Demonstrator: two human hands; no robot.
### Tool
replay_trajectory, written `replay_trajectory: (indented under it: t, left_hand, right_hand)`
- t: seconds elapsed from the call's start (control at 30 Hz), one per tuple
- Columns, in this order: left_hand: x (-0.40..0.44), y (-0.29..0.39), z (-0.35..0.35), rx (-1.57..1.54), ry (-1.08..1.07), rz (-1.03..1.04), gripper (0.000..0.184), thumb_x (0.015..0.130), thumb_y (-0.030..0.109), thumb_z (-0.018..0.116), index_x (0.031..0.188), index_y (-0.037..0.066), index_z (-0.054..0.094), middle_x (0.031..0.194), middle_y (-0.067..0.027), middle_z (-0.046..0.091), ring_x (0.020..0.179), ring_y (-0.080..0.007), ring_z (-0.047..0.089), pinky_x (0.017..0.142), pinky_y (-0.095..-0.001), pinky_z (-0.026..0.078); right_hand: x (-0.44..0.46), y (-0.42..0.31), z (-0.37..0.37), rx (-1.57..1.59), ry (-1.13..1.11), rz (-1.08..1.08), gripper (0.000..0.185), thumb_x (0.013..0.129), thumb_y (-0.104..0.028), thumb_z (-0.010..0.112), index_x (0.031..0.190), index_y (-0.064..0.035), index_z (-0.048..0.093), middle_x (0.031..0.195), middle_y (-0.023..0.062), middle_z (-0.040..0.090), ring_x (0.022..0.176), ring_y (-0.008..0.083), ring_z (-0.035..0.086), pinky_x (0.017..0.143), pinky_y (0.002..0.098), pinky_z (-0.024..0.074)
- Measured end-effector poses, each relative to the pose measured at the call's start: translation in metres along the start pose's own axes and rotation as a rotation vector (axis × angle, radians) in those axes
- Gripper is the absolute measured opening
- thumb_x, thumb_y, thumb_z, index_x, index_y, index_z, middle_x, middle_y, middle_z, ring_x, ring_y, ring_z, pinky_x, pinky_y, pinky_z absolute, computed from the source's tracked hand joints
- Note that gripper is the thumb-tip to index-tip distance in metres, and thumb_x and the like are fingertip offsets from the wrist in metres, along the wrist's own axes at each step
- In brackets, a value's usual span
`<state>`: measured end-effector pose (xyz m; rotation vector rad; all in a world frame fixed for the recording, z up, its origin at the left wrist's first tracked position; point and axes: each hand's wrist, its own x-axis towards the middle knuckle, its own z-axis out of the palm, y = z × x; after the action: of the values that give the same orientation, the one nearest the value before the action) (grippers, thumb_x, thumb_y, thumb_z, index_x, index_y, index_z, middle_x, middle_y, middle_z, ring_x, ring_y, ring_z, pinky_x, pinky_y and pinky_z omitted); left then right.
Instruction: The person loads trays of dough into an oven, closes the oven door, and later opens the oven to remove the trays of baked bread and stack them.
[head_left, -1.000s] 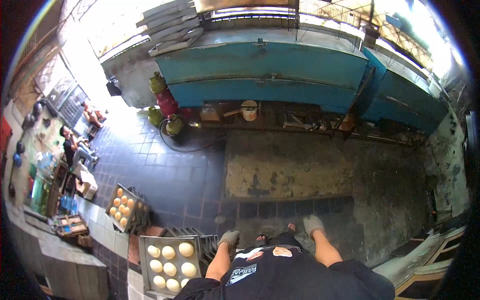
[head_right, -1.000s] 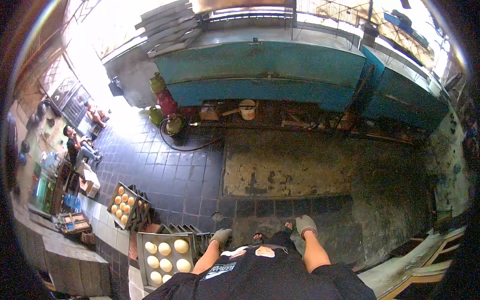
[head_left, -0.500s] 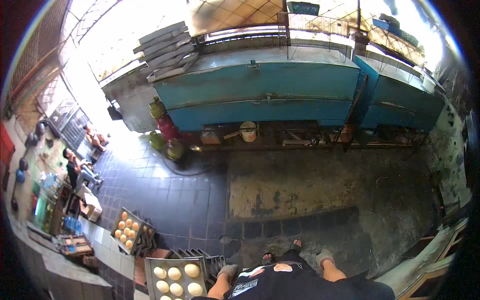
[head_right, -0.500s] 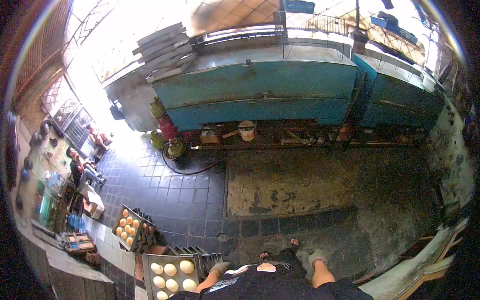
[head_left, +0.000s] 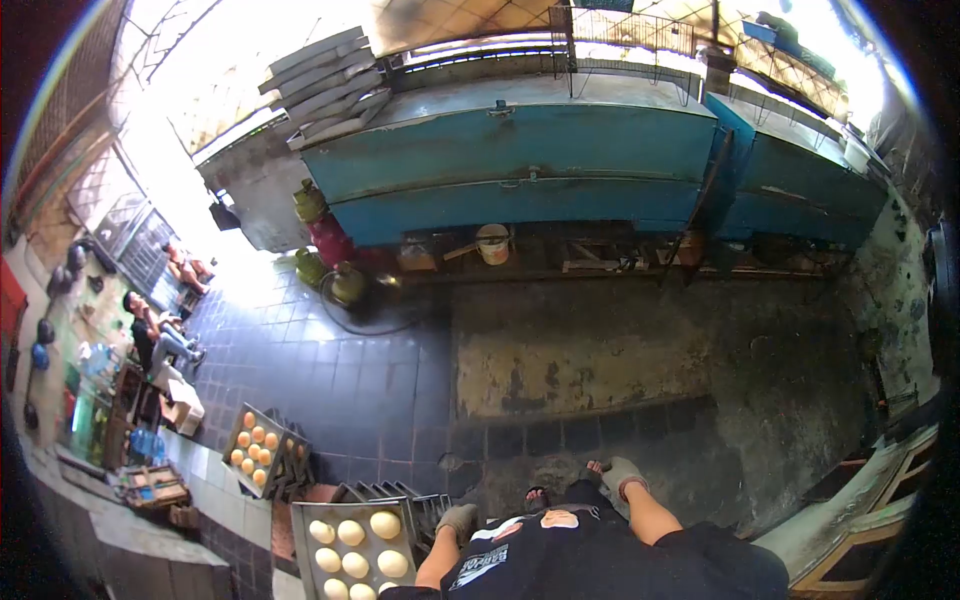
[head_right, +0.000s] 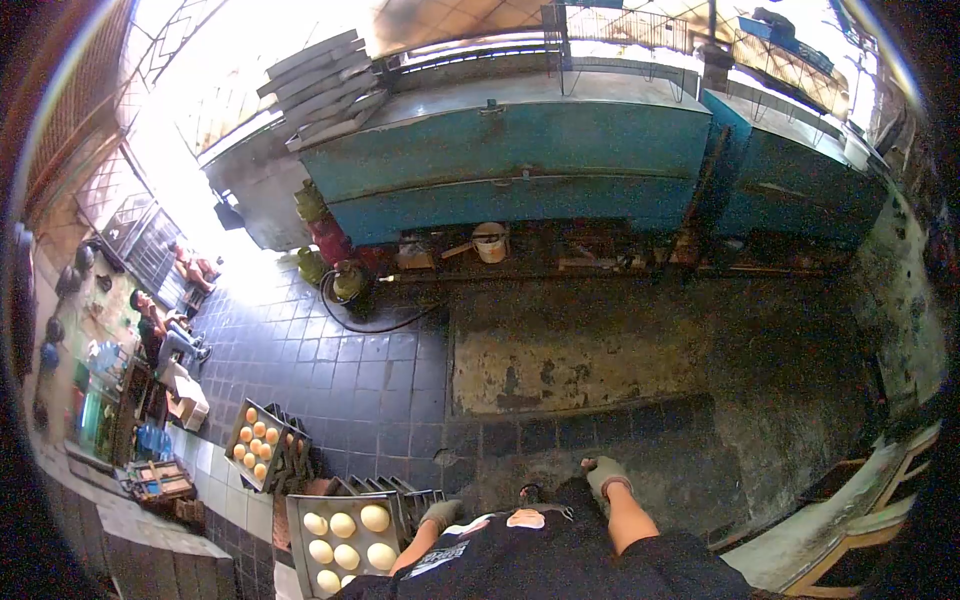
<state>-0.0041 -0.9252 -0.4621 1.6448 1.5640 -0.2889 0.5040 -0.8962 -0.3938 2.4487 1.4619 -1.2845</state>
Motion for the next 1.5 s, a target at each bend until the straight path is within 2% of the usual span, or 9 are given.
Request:
replay_trajectory:
  t: [0.03, 0.27, 0.43, 0.5, 0.87, 1.0, 1.23, 1.43, 1.5]
  left_hand:
    - [-0.003, 0.002, 0.000, -0.399, 0.104, -0.088, 0.051, 0.098, 0.040, 0.067, 0.126, 0.001, 0.085, 0.124, -0.0241, 0.085, 0.112, -0.0390, 0.082, 0.095, -0.0495, 0.060]
    - [0.000, 0.013, -0.011, -0.787, 0.087, -0.391, 0.055, 0.096, 0.040, 0.067, 0.127, -0.003, 0.084, 0.120, -0.0212, 0.085, 0.100, -0.0340, 0.080, 0.089, -0.0488, 0.060]
    - [0.002, -0.004, 0.007, -0.482, 0.110, -0.352, 0.050, 0.100, 0.036, 0.070, 0.133, 0.001, 0.083, 0.134, -0.0231, 0.084, 0.122, -0.0409, 0.080, 0.100, -0.0512, 0.061]
    - [0.001, -0.014, 0.009, 0.210, -0.041, 0.109, 0.040, 0.100, 0.028, 0.073, 0.132, 0.008, 0.085, 0.142, -0.0244, 0.081, 0.134, -0.0427, 0.076, 0.106, -0.0523, 0.060]
    - [-0.003, -0.011, 0.005, 0.148, -0.019, 0.106, 0.033, 0.094, 0.022, 0.079, 0.124, 0.011, 0.086, 0.134, -0.0231, 0.083, 0.126, -0.0450, 0.078, 0.103, -0.0529, 0.063]
    - [-0.003, -0.004, 0.007, -0.456, 0.050, -0.216, 0.034, 0.101, 0.031, 0.070, 0.124, 0.011, 0.083, 0.130, -0.0238, 0.083, 0.116, -0.0437, 0.080, 0.098, -0.0508, 0.062]
    - [0.006, -0.022, 0.016, -0.051, 0.034, 0.038, 0.042, 0.106, 0.034, 0.061, 0.130, 0.007, 0.082, 0.131, -0.0268, 0.080, 0.119, -0.0435, 0.077, 0.098, -0.0522, 0.060]
    - [-0.017, 0.005, 0.005, -0.550, -0.028, -0.284, 0.047, 0.106, 0.036, 0.058, 0.133, 0.007, 0.082, 0.139, -0.0283, 0.078, 0.130, -0.0454, 0.073, 0.107, -0.0520, 0.056]
    - [-0.016, -0.004, 0.008, -0.327, -0.033, -0.184, 0.046, 0.105, 0.036, 0.058, 0.132, 0.007, 0.082, 0.140, -0.0279, 0.078, 0.131, -0.0458, 0.073, 0.107, -0.0521, 0.056]
  right_hand:
    - [0.002, -0.007, -0.001, -0.079, 0.026, -0.008, 0.055, 0.109, -0.054, 0.066, 0.124, -0.0047, 0.085, 0.135, 0.0252, 0.081, 0.124, 0.0468, 0.075, 0.106, 0.0546, 0.0597]
    - [-0.022, -0.030, -0.026, -0.001, -0.038, 0.069, 0.052, 0.102, -0.049, 0.074, 0.127, -0.0037, 0.085, 0.131, 0.0268, 0.081, 0.121, 0.0450, 0.077, 0.106, 0.0545, 0.0602]
    - [-0.037, -0.007, -0.018, 0.012, 0.119, 0.150, 0.045, 0.099, -0.033, 0.081, 0.131, -0.0026, 0.082, 0.138, 0.0263, 0.080, 0.130, 0.0444, 0.076, 0.110, 0.0538, 0.0611]
    - [-0.040, 0.008, -0.009, 0.017, 0.144, 0.152, 0.045, 0.098, -0.033, 0.081, 0.131, -0.0031, 0.082, 0.140, 0.0264, 0.080, 0.132, 0.0445, 0.075, 0.111, 0.0538, 0.0608]
    - [-0.059, 0.001, -0.021, 0.054, 0.001, 0.185, 0.070, 0.087, -0.047, 0.086, 0.142, -0.0043, 0.080, 0.150, 0.0276, 0.075, 0.137, 0.0468, 0.072, 0.113, 0.0535, 0.0598]
    - [-0.031, 0.000, -0.005, 0.018, 0.038, 0.191, 0.062, 0.088, -0.037, 0.082, 0.141, -0.0045, 0.080, 0.146, 0.0270, 0.077, 0.137, 0.0465, 0.073, 0.113, 0.0523, 0.0595]
    - [-0.044, -0.025, -0.025, -0.021, 0.084, 0.123, 0.052, 0.091, -0.020, 0.076, 0.141, -0.0038, 0.077, 0.144, 0.0261, 0.078, 0.136, 0.0453, 0.074, 0.113, 0.0522, 0.0600]
    - [-0.027, -0.004, -0.010, -0.061, 0.129, 0.111, 0.054, 0.090, -0.023, 0.079, 0.142, -0.0060, 0.077, 0.141, 0.0256, 0.079, 0.133, 0.0446, 0.075, 0.113, 0.0519, 0.0604]
    - [-0.029, -0.004, -0.011, -0.041, 0.113, 0.114, 0.055, 0.089, -0.025, 0.081, 0.141, -0.0064, 0.079, 0.141, 0.0259, 0.079, 0.133, 0.0445, 0.075, 0.113, 0.0520, 0.0605]
